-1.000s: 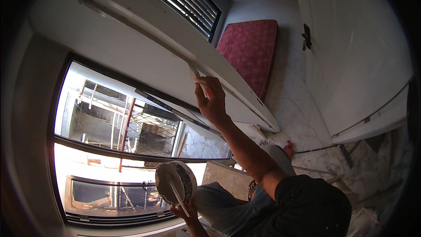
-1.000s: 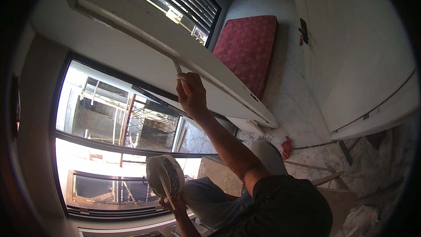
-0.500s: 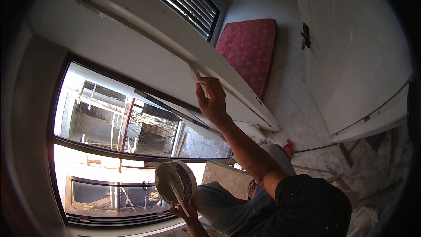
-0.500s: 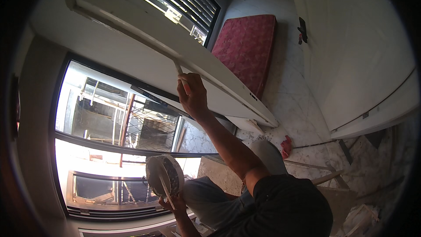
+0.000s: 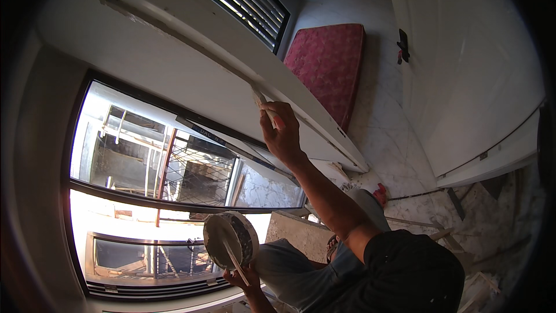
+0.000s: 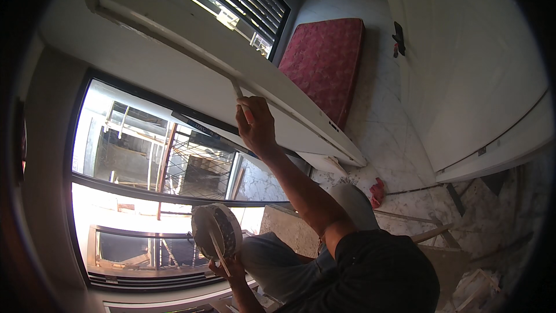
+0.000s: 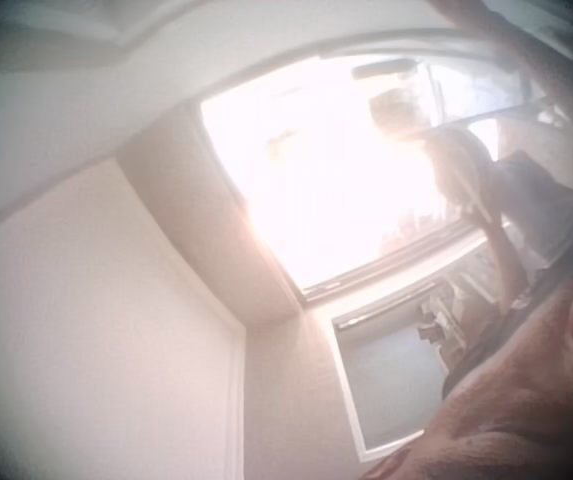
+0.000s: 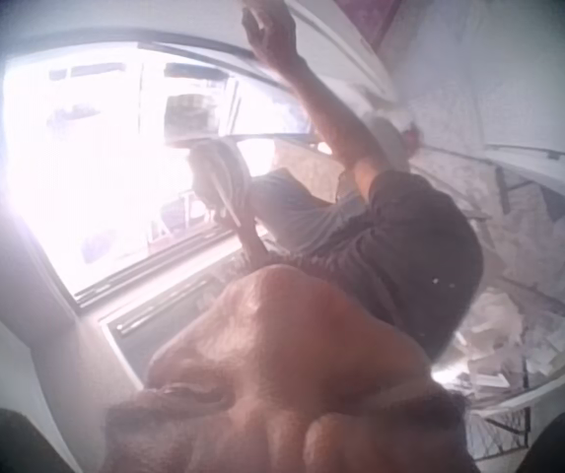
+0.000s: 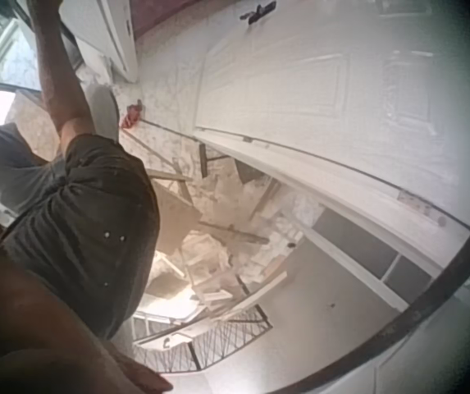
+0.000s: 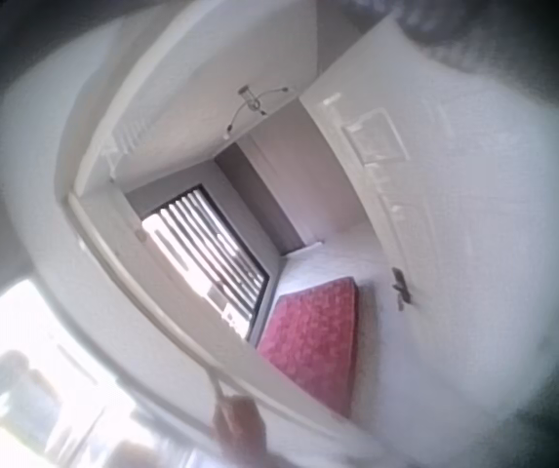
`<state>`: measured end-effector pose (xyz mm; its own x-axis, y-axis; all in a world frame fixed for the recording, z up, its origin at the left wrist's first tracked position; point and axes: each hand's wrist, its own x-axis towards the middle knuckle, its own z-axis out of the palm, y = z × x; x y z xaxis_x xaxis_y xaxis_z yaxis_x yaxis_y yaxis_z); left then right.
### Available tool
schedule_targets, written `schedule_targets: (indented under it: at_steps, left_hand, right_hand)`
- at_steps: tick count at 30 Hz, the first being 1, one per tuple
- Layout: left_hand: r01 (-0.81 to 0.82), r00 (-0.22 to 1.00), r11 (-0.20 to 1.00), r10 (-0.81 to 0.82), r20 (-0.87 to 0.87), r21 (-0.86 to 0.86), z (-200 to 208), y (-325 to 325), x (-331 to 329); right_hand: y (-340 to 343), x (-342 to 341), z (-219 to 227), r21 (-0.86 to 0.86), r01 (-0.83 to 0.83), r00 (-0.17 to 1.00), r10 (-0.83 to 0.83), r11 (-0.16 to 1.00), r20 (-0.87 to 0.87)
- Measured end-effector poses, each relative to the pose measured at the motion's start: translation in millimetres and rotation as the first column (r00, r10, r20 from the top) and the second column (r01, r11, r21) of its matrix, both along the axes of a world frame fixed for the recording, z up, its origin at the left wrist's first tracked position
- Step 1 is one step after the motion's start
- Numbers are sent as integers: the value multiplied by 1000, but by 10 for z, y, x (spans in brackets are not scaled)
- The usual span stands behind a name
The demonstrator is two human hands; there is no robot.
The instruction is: The person applies white paint to a door frame using a brush and then wipes the top edge of the frame with a cloth.
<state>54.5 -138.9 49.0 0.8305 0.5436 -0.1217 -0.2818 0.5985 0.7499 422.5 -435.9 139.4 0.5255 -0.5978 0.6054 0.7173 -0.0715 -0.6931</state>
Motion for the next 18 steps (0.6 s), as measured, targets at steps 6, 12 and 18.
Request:
schedule_targets:
  at_steps: [6, 12, 18]
  left_hand:
    - [18, 1000, 1000, -18, 1, 11, 72, -85, 42]
    - [5, 999, 980, -14, 43, 199, -8, -101, 54]
    - [-232, 952, 805, 303, -41, 547, -428, 348, -98]
  right_hand:
    - [1, 8, -27, -14, 1, 1000, -1, 1000, -22]
    - [-13, 49, -100, -27, 6, 1000, -7, 1000, -17]
    - [-19, -3, -75, -10, -10, 999, 10, 1000, -30]
